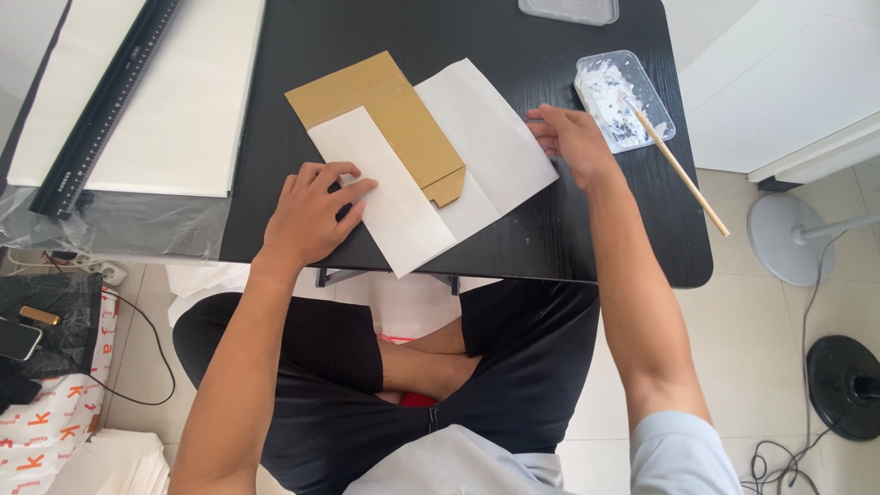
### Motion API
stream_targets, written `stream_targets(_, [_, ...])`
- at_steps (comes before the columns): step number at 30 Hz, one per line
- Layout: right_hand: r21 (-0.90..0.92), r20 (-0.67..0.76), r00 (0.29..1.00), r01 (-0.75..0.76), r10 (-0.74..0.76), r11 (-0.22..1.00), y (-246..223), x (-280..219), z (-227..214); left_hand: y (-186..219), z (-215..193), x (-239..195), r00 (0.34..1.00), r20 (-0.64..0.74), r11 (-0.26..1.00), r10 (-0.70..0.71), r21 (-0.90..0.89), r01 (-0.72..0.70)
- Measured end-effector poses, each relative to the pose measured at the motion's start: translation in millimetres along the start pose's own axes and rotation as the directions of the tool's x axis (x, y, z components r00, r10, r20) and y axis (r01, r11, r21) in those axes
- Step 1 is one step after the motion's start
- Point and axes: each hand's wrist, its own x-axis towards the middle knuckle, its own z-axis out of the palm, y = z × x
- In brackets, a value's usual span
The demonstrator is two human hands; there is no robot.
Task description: Applying glue and folding the bottom of a paper bag to seal it.
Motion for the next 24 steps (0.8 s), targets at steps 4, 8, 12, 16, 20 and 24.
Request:
stream_targets(4, [-0.144,0.029,1.000,0.011,-0.007,0.990,-16.0,29.3,10.7,3.2,0.4,-1.0,1.000,0.010,1.000,-0.017,0.012,0.017])
stream_targets(8, [-0.189,0.032,0.997,-0.059,0.066,0.980,-46.0,23.1,23.4,3.4,6.0,-2.6,0.976,-0.208,0.997,0.056,-0.044,-0.067])
stream_targets(12, [-0.296,-0.013,0.999,-0.053,0.051,0.954,-50.9,25.5,27.6,3.3,5.8,-1.4,0.982,-0.184,0.996,0.050,-0.059,-0.062])
stream_targets(16, [-0.323,-0.009,1.000,-0.016,0.013,0.946,-46.6,30.4,23.6,2.9,5.9,-1.0,0.980,-0.192,0.996,0.058,-0.051,-0.069])
stream_targets(20, [-0.387,-0.028,0.999,0.019,-0.032,0.922,-45.9,31.1,21.7,0.0,10.6,0.1,0.965,-0.239,0.993,0.104,-0.028,-0.114])
stream_targets(24, [-0.462,-0.037,0.994,0.077,-0.106,0.883,-51.5,30.1,23.4,-1.1,13.4,2.5,0.963,-0.244,0.990,0.117,-0.045,-0.131])
